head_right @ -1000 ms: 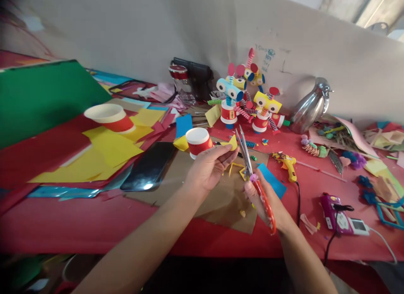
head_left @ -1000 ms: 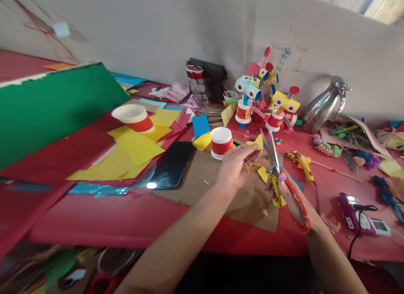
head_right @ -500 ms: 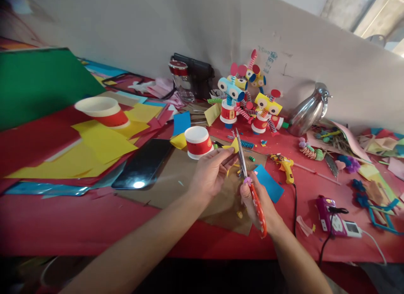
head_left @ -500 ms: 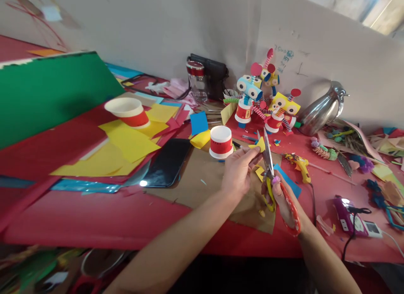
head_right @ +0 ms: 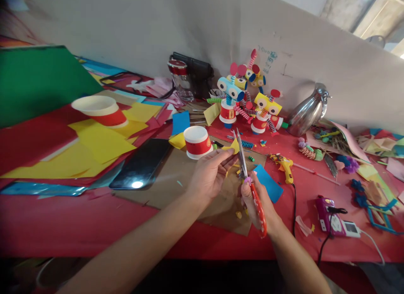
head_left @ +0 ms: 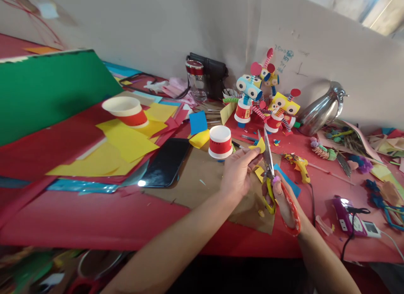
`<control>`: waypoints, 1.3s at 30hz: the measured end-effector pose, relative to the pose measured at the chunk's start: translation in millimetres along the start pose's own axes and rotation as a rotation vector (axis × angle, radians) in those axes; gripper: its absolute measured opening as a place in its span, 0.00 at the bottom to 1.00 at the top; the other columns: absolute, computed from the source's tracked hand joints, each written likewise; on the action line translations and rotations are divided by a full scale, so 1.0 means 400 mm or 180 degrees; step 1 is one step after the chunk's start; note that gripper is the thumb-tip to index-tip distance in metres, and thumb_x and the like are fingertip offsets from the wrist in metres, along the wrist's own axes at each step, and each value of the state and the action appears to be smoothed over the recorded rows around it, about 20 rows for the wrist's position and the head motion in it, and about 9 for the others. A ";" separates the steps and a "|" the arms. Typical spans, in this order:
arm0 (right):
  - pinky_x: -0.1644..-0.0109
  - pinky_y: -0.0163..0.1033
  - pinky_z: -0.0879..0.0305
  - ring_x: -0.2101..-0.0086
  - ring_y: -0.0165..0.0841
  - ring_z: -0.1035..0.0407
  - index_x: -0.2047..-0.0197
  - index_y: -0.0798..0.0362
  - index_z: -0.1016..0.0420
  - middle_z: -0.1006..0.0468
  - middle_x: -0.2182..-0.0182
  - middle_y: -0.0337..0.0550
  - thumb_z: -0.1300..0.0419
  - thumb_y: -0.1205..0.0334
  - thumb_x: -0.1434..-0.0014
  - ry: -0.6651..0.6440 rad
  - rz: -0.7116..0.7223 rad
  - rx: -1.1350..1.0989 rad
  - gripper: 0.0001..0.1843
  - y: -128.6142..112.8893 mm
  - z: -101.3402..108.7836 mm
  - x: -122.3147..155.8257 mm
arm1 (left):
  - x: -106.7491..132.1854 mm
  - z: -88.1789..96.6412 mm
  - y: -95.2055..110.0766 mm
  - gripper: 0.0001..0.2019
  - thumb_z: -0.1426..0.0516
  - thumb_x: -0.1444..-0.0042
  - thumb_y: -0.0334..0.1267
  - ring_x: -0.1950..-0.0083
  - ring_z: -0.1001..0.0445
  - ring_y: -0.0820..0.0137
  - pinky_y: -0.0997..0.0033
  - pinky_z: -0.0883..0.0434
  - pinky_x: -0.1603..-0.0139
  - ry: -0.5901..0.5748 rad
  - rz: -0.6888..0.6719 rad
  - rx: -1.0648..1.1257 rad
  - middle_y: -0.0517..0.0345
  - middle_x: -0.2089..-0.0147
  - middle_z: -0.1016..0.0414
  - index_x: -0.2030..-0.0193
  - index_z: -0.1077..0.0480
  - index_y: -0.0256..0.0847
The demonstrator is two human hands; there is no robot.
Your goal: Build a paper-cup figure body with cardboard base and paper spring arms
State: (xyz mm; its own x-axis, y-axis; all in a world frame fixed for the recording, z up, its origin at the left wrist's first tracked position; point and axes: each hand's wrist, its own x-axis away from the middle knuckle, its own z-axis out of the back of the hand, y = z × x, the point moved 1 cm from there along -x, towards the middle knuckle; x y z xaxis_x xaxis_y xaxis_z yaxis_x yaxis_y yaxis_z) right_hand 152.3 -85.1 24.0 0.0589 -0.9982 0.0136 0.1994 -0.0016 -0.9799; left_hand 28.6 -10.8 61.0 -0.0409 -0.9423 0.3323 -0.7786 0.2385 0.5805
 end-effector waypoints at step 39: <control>0.84 0.31 0.45 0.85 0.24 0.43 0.67 0.48 0.39 0.32 0.79 0.32 0.45 0.28 0.39 0.0436 -0.0157 -0.0335 0.29 -0.031 0.005 -0.007 | -0.007 0.010 0.006 0.08 0.31 0.59 0.27 0.67 0.22 0.72 0.68 0.24 0.53 -0.0060 -0.0137 -0.0065 0.60 0.75 0.23 0.80 0.26 0.37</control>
State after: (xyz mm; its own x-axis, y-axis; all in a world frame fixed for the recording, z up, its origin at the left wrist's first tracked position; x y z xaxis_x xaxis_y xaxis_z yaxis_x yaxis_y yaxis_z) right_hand 151.5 -82.3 36.4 -0.0838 -0.9956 0.0419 0.0950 -0.0499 -0.9942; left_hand 24.3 -8.4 58.4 -0.0197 -0.9560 0.2928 -0.7669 0.2024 0.6090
